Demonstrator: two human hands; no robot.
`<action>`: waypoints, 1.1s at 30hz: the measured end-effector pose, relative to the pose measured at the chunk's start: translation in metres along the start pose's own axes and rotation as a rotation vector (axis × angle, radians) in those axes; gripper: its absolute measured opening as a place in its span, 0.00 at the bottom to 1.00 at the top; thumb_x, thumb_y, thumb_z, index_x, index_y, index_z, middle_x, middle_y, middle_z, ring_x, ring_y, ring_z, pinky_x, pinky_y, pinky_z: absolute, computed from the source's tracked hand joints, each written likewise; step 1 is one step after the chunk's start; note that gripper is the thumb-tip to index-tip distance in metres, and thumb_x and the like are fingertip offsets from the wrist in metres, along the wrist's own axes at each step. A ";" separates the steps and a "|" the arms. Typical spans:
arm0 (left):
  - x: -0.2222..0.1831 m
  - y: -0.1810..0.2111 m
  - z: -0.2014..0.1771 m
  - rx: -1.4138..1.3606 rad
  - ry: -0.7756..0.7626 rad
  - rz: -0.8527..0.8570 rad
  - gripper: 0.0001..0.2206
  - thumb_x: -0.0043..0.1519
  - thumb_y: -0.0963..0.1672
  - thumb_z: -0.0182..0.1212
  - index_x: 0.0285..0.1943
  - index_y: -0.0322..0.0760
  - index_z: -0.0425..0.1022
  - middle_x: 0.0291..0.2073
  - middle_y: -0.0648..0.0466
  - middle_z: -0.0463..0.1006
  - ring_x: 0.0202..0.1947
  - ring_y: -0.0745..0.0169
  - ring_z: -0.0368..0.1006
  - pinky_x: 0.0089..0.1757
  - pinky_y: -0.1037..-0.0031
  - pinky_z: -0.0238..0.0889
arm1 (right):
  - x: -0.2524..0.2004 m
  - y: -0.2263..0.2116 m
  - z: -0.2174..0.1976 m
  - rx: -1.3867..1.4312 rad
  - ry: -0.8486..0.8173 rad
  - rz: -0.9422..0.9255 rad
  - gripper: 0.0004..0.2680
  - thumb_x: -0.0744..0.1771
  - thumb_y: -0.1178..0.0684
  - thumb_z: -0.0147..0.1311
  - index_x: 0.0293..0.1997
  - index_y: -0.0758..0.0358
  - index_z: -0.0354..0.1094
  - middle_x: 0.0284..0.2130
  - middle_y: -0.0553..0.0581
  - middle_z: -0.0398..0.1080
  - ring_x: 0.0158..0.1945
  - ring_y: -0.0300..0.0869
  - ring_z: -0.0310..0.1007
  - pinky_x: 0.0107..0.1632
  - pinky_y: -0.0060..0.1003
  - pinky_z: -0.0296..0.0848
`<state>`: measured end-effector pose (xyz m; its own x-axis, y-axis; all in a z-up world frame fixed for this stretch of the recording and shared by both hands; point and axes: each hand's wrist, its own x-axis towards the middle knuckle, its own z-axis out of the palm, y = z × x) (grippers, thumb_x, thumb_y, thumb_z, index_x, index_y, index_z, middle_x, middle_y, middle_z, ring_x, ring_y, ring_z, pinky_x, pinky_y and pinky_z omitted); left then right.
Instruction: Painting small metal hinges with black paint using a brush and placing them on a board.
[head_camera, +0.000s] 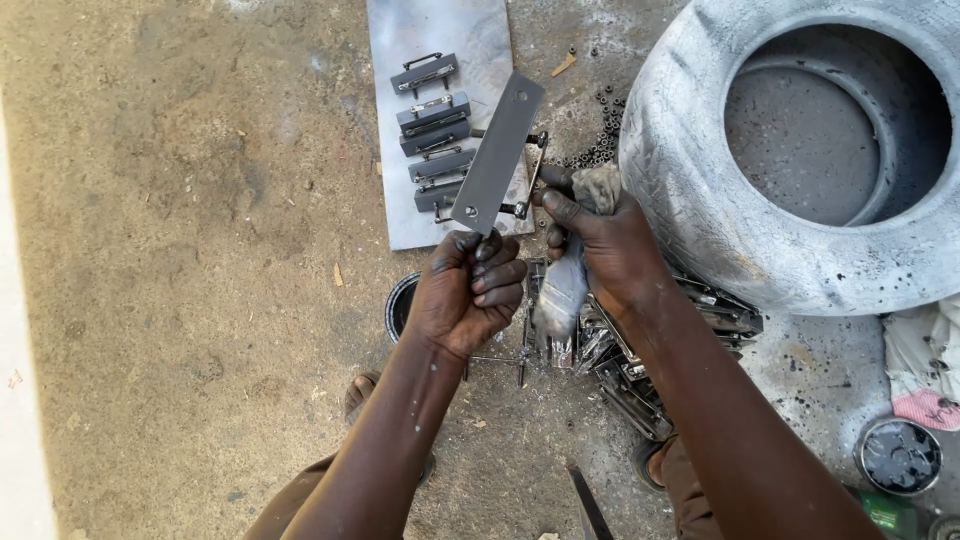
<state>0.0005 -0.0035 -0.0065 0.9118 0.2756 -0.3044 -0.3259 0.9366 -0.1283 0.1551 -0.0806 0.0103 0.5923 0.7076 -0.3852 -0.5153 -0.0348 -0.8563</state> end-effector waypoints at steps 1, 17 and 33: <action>-0.001 0.000 0.001 -0.002 0.002 -0.001 0.08 0.61 0.42 0.51 0.30 0.43 0.59 0.22 0.67 0.49 0.20 0.79 0.53 0.21 0.91 0.52 | 0.004 0.005 -0.006 -0.001 0.002 0.002 0.11 0.65 0.58 0.67 0.50 0.68 0.73 0.27 0.59 0.72 0.24 0.41 0.76 0.29 0.36 0.83; -0.001 0.003 -0.006 0.336 0.153 0.062 0.09 0.66 0.42 0.49 0.31 0.43 0.58 0.24 0.69 0.45 0.21 0.82 0.49 0.21 0.93 0.46 | 0.010 0.005 -0.032 -0.177 -0.157 0.180 0.13 0.64 0.60 0.64 0.54 0.65 0.73 0.32 0.59 0.74 0.29 0.41 0.74 0.29 0.31 0.72; -0.006 0.000 -0.008 0.440 0.290 0.066 0.08 0.65 0.43 0.48 0.31 0.44 0.57 0.24 0.70 0.44 0.20 0.83 0.47 0.19 0.94 0.44 | 0.032 -0.009 -0.065 -0.773 0.001 -0.112 0.10 0.70 0.54 0.60 0.57 0.64 0.71 0.36 0.60 0.68 0.27 0.40 0.68 0.27 0.28 0.67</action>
<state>-0.0072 -0.0070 -0.0122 0.7659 0.3248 -0.5549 -0.1882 0.9385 0.2895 0.2187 -0.1036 -0.0169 0.6160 0.7354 -0.2824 0.1249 -0.4451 -0.8867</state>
